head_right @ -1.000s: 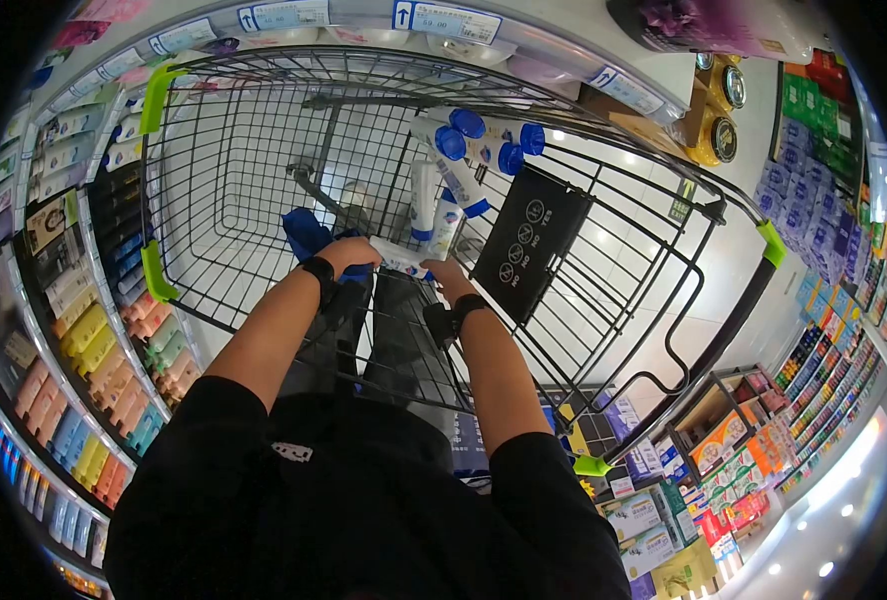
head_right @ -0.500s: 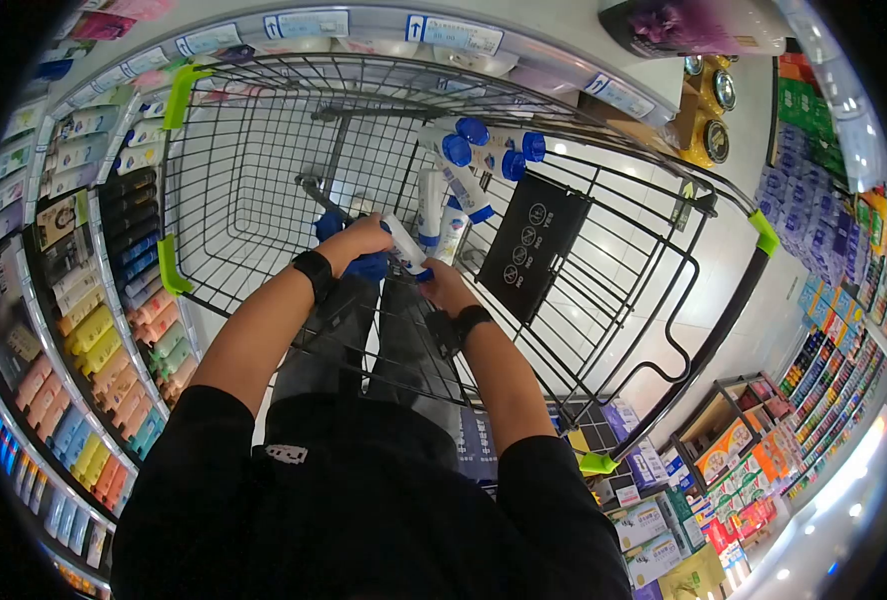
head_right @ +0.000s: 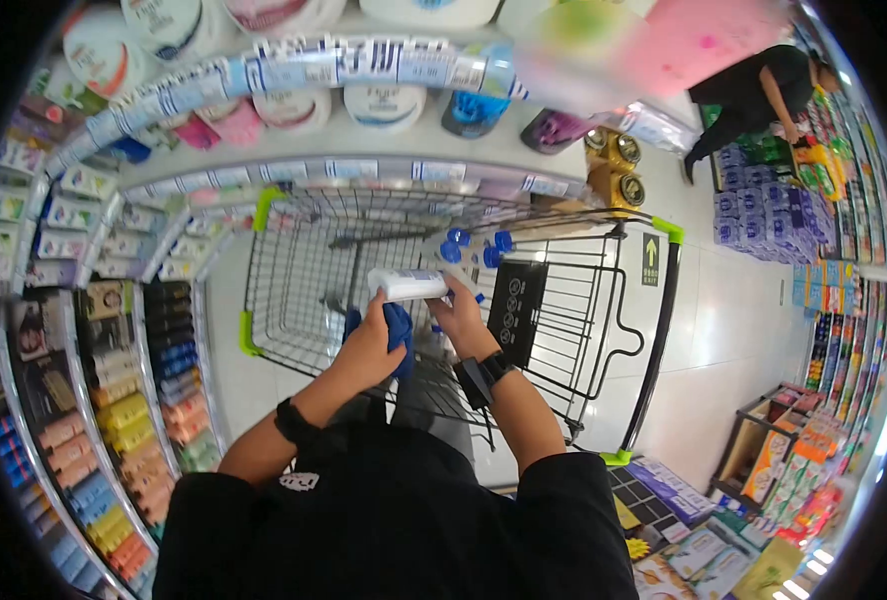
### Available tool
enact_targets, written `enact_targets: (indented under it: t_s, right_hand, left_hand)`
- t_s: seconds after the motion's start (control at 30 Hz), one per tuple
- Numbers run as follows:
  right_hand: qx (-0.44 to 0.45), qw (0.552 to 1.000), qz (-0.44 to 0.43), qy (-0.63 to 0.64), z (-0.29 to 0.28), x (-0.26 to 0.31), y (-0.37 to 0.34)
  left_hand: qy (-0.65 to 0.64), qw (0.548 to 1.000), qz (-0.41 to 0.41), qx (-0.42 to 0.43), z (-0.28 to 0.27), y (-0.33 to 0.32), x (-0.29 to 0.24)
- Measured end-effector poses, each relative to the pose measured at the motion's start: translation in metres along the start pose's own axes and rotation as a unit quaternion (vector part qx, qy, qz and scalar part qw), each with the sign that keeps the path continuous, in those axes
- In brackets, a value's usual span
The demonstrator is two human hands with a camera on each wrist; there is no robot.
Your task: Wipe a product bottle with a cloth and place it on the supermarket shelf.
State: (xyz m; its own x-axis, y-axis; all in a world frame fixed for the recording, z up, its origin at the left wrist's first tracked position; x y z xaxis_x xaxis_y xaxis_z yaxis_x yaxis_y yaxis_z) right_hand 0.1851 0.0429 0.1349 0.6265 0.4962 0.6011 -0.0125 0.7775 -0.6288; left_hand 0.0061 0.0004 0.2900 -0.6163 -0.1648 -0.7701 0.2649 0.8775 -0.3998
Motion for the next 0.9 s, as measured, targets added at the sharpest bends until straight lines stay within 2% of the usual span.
enact_targets:
  t_s: [0.07,0.1,0.2,0.23,0.27,0.3,0.37,0.4,0.43,0.47,0.53,0.57,0.63,0.67,0.7,0.77,0.8,0.9]
  right_hand:
    - [-0.051,0.976,0.06,0.202,0.046,0.031,-0.025]
    - [-0.044,0.975,0.004,0.217,0.055,0.041,-0.031]
    - [0.0,0.963,-0.238,0.129,0.109,0.095,-0.092]
    - [0.023,0.939,-0.341,0.045,0.128,0.111,-0.12]
    - [0.041,0.896,-0.44,-0.041,0.146,0.127,-0.154]
    - [0.066,0.856,-0.497,-0.128,0.163,0.139,-0.19]
    - [0.125,0.701,-0.653,-0.257,0.196,0.152,-0.244]
    - [0.105,0.628,-0.698,-0.328,0.205,0.151,-0.266]
    - [0.154,0.61,-0.699,-0.339,0.215,0.147,-0.283]
    - [0.206,0.593,-0.696,-0.349,0.222,0.141,-0.298]
    - [0.235,0.569,-0.702,-0.357,0.226,0.133,-0.32]
    - [0.248,0.559,-0.705,-0.36,0.226,0.128,-0.33]
    - [0.243,0.604,-0.7,-0.294,0.226,0.116,-0.346]
    - [0.238,0.626,-0.696,-0.26,0.223,0.11,-0.355]
    - [0.283,0.695,-0.615,-0.242,0.214,0.103,-0.361]
    - [0.264,0.773,-0.541,-0.199,0.204,0.092,-0.383]
    - [0.253,0.809,-0.502,-0.173,0.201,0.087,-0.392]
    - [0.225,0.706,-0.526,-0.418,0.164,0.072,-0.399]
  left_hand:
    - [0.002,0.999,0.04,-0.026,-0.029,-0.01,-0.013]
    - [-0.003,0.999,0.045,-0.022,-0.046,-0.014,-0.019]
    - [-0.025,0.995,0.079,-0.052,-0.09,-0.024,-0.007]
    - [-0.095,0.993,0.062,-0.042,-0.103,-0.027,0.003]
    - [-0.163,0.985,0.046,-0.03,-0.112,-0.031,0.01]
    - [-0.323,0.946,-0.004,0.004,-0.114,-0.031,0.015]
    - [-0.478,0.874,0.024,0.08,-0.108,-0.039,-0.002]
    - [-0.554,0.824,0.037,0.114,-0.103,-0.044,-0.014]
    - [-0.588,0.796,0.054,0.135,-0.09,-0.05,-0.031]
    - [-0.587,0.79,0.068,0.161,-0.082,-0.063,-0.048]
    - [-0.66,0.704,0.006,0.262,-0.058,-0.075,-0.056]
    - [-0.674,0.699,-0.003,0.24,-0.055,-0.081,-0.059]
    - [-0.695,0.69,-0.027,0.2,-0.05,-0.096,-0.065]
    - [-0.691,0.692,-0.009,0.206,-0.049,-0.106,-0.066]
    - [-0.687,0.695,0.008,0.213,-0.047,-0.118,-0.065]
    - [-0.678,0.708,0.023,0.195,-0.041,-0.148,-0.067]
    - [-0.657,0.731,0.015,0.184,-0.035,-0.162,-0.07]
    - [-0.595,0.785,-0.016,0.173,-0.007,-0.194,-0.058]
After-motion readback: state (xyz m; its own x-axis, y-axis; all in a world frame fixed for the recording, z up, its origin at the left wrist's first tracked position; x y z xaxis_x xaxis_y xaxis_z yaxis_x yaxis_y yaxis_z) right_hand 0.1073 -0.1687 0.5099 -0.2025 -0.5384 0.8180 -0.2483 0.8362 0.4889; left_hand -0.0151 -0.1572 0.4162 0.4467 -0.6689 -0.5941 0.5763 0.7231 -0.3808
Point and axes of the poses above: each hand's wrist, its own y-axis towards the middle knuckle, its own z-axis out of the palm, x = y × z, the point moved 2 cm from there along y, towards the middle knuckle, and after that the axes turned 2 degrees about -x, right-handed, at the moved point
